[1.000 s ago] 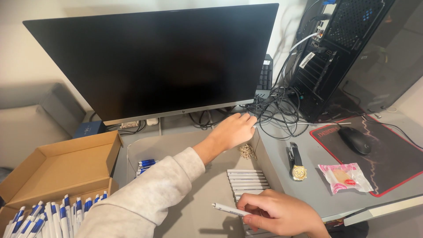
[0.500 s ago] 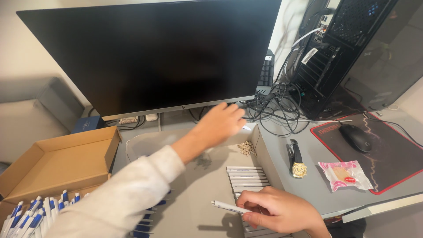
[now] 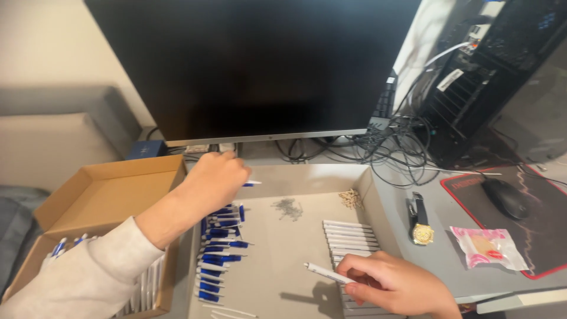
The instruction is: Assembling ballpoint pens by attaching caps to pen bodies and organizing them in a box.
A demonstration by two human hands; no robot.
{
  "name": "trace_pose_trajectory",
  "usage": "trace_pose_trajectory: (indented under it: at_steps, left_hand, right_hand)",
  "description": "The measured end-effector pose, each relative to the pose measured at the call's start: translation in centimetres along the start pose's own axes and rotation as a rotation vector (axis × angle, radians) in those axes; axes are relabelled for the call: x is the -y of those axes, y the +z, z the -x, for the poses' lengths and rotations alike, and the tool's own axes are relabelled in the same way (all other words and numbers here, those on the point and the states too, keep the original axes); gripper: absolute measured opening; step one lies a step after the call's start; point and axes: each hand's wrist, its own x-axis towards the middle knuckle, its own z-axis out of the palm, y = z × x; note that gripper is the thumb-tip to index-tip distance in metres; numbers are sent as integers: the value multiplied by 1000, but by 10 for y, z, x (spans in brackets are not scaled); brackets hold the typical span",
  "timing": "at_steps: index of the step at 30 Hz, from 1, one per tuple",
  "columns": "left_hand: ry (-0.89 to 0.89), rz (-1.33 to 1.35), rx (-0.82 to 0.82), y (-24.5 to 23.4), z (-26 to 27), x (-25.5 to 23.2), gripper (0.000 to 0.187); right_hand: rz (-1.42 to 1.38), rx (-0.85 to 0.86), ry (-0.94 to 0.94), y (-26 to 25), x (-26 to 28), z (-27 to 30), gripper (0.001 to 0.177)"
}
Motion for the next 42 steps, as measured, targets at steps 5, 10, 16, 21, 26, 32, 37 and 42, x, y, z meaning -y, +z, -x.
trace_pose_trajectory:
  at_steps: [5, 10, 16, 21, 26, 32, 37, 42]
  left_hand:
    - [-52, -22, 174, 12, 22, 5, 14]
    - [-84, -91, 272, 67, 24, -2, 39]
    - [-178, -131, 400, 71, 19, -12, 36]
    - [-252, -146, 386, 93, 18, -10, 45]
    - [-250, -156, 380, 103, 17, -13, 46]
    - [-251, -157, 446, 87, 16, -14, 34]
    - [-242, -155, 473, 87, 16, -17, 34]
    - [-234, -190, 451, 91, 16, -19, 41]
  right_hand:
    - [32, 24, 102, 0, 4, 0, 15]
    - [48, 49, 191, 2, 3, 0, 14]
    - [47, 45, 218, 2, 0, -1, 13]
    - [39, 55, 175, 2, -4, -1, 13]
    - [-1, 59, 148, 2, -7, -1, 13]
    - [-21, 42, 132, 1, -4, -1, 14]
    - [39, 53, 158, 2, 0, 0, 15]
    - [-39, 34, 81, 0, -1, -1, 16]
